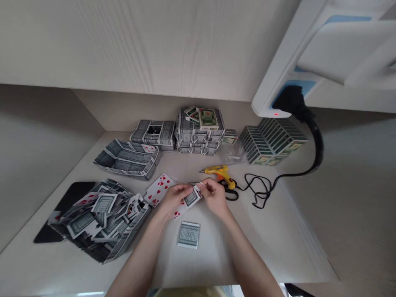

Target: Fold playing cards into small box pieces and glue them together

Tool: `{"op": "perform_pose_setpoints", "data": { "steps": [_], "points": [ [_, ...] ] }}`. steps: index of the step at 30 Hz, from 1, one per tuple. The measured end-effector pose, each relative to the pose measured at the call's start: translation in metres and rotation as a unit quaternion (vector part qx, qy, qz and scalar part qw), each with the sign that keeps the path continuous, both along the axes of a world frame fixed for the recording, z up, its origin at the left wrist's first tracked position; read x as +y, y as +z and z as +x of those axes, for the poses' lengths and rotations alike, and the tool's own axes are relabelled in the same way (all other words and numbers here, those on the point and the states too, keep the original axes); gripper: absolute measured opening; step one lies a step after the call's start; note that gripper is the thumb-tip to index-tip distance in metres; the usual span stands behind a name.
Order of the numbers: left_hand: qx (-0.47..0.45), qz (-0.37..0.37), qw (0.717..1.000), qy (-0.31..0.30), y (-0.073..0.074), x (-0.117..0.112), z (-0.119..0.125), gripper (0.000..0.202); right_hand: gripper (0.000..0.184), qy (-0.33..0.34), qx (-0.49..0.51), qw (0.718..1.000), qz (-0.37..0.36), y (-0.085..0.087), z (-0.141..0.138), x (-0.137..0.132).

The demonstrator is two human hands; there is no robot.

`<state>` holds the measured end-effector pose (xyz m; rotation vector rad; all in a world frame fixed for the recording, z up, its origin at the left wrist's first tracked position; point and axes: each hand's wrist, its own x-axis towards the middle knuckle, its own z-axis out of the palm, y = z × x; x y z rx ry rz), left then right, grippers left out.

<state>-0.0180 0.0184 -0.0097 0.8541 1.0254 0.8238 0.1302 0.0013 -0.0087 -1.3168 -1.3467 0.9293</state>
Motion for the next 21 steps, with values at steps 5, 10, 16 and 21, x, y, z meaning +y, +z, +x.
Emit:
{"op": "perform_pose_setpoints", "data": {
  "steps": [5, 10, 16, 21],
  "points": [
    [0.040, 0.005, 0.999, -0.015, -0.002, -0.001, 0.000, 0.039, 0.021, -0.003, -0.005, 1.000, 0.002, 0.002, -0.001, -0.002],
    [0.044, 0.020, 0.999, -0.001, -0.001, -0.002, 0.001, 0.036, 0.021, -0.001, 0.010, 1.000, -0.002, 0.004, -0.003, -0.003],
    [0.063, 0.045, 0.997, -0.008, 0.004, -0.003, 0.003, 0.035, 0.020, -0.001, 0.027, 1.000, -0.010, 0.004, -0.003, -0.003],
    [0.113, 0.096, 0.986, -0.072, 0.008, -0.005, 0.005, 0.037, 0.017, 0.007, 0.042, 0.999, -0.021, 0.004, -0.002, -0.003]
  ]
}}
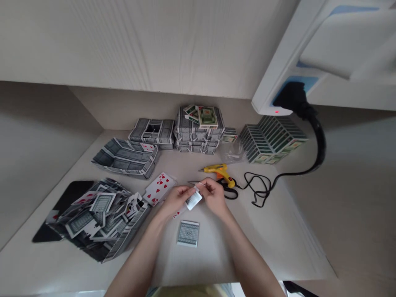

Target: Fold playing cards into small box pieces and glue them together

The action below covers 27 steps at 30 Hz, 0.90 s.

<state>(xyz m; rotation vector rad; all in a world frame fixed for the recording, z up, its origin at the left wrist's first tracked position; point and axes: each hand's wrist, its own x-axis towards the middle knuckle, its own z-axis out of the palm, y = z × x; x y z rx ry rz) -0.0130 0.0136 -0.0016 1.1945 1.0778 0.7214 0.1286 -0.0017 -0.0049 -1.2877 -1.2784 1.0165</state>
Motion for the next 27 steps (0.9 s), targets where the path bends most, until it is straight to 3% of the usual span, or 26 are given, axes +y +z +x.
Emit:
{"op": "perform_pose_setpoints", "data": {
  "steps": [3, 9, 16, 27],
  "points": [
    [0.033, 0.048, 0.998, -0.011, -0.002, -0.001, 0.001, 0.040, 0.019, 0.005, 0.023, 1.000, -0.009, 0.002, 0.000, 0.001],
    [0.068, 0.115, 0.991, 0.022, -0.007, -0.004, 0.004, 0.038, 0.023, 0.005, 0.049, 0.999, -0.021, 0.004, -0.001, 0.002],
    [0.100, 0.145, 0.982, 0.069, -0.007, -0.010, 0.009, 0.036, 0.025, -0.001, 0.070, 0.997, -0.040, 0.003, -0.002, 0.002],
    [0.116, 0.166, 0.977, 0.061, -0.009, -0.014, 0.012, 0.038, 0.028, -0.010, 0.141, 0.987, -0.071, 0.011, 0.000, 0.005]
  ]
}}
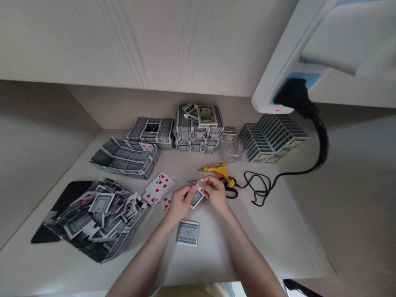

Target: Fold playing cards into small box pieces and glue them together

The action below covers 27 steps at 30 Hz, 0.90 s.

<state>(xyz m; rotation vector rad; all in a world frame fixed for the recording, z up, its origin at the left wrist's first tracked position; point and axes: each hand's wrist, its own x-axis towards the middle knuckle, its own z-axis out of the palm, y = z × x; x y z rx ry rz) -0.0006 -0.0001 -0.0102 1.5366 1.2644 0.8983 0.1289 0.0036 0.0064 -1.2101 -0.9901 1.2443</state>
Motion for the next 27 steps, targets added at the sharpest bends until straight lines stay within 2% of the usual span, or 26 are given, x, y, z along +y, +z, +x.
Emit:
{"op": "perform_pose_setpoints", "data": {
  "steps": [7, 13, 20, 27],
  "points": [
    [-0.027, -0.032, 0.999, -0.014, 0.0029, -0.0010, 0.0011, 0.039, 0.030, -0.026, -0.001, 1.000, -0.007, -0.0002, 0.0009, 0.0009],
    [-0.062, -0.024, 0.997, -0.032, 0.0083, -0.0019, -0.0002, 0.039, 0.030, -0.011, 0.014, 1.000, -0.010, -0.0045, -0.0015, 0.0003],
    [-0.062, -0.005, 0.998, -0.019, 0.0049, -0.0032, -0.0009, 0.037, 0.033, -0.010, -0.012, 1.000, 0.000, -0.0073, -0.0028, 0.0015],
    [-0.107, -0.057, 0.993, -0.015, 0.0027, 0.0003, 0.0018, 0.033, 0.031, -0.016, 0.051, 0.998, -0.018, -0.0082, 0.0009, 0.0028]
  ]
}}
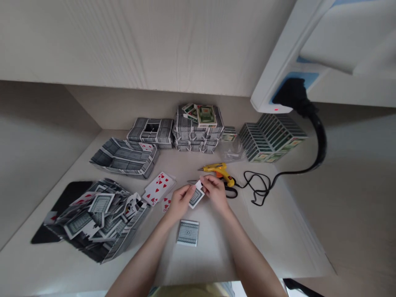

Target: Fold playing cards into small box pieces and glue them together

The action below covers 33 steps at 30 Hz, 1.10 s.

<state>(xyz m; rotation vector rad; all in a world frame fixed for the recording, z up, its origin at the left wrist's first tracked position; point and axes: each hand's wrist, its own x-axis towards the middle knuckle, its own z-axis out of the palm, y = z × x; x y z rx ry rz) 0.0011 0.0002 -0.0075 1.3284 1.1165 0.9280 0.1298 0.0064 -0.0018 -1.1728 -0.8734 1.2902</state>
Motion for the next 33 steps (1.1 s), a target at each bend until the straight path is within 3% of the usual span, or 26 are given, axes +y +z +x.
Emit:
{"op": "perform_pose_setpoints", "data": {
  "steps": [11, 16, 22, 33],
  "points": [
    [0.052, 0.056, 0.997, -0.014, 0.005, -0.002, -0.004, 0.035, 0.030, 0.032, -0.002, 0.999, -0.012, 0.003, -0.001, -0.002],
    [0.041, 0.038, 0.998, -0.016, 0.004, -0.001, -0.002, 0.033, 0.028, 0.030, -0.009, 0.999, -0.012, 0.005, 0.002, -0.001],
    [0.008, 0.007, 1.000, 0.002, 0.003, -0.001, -0.001, 0.034, 0.027, 0.002, -0.004, 1.000, 0.000, 0.006, 0.004, 0.000],
    [0.007, 0.006, 0.999, -0.048, 0.005, -0.002, -0.005, 0.040, 0.029, -0.059, -0.028, 0.997, 0.033, 0.014, 0.016, 0.001]
  ]
}}
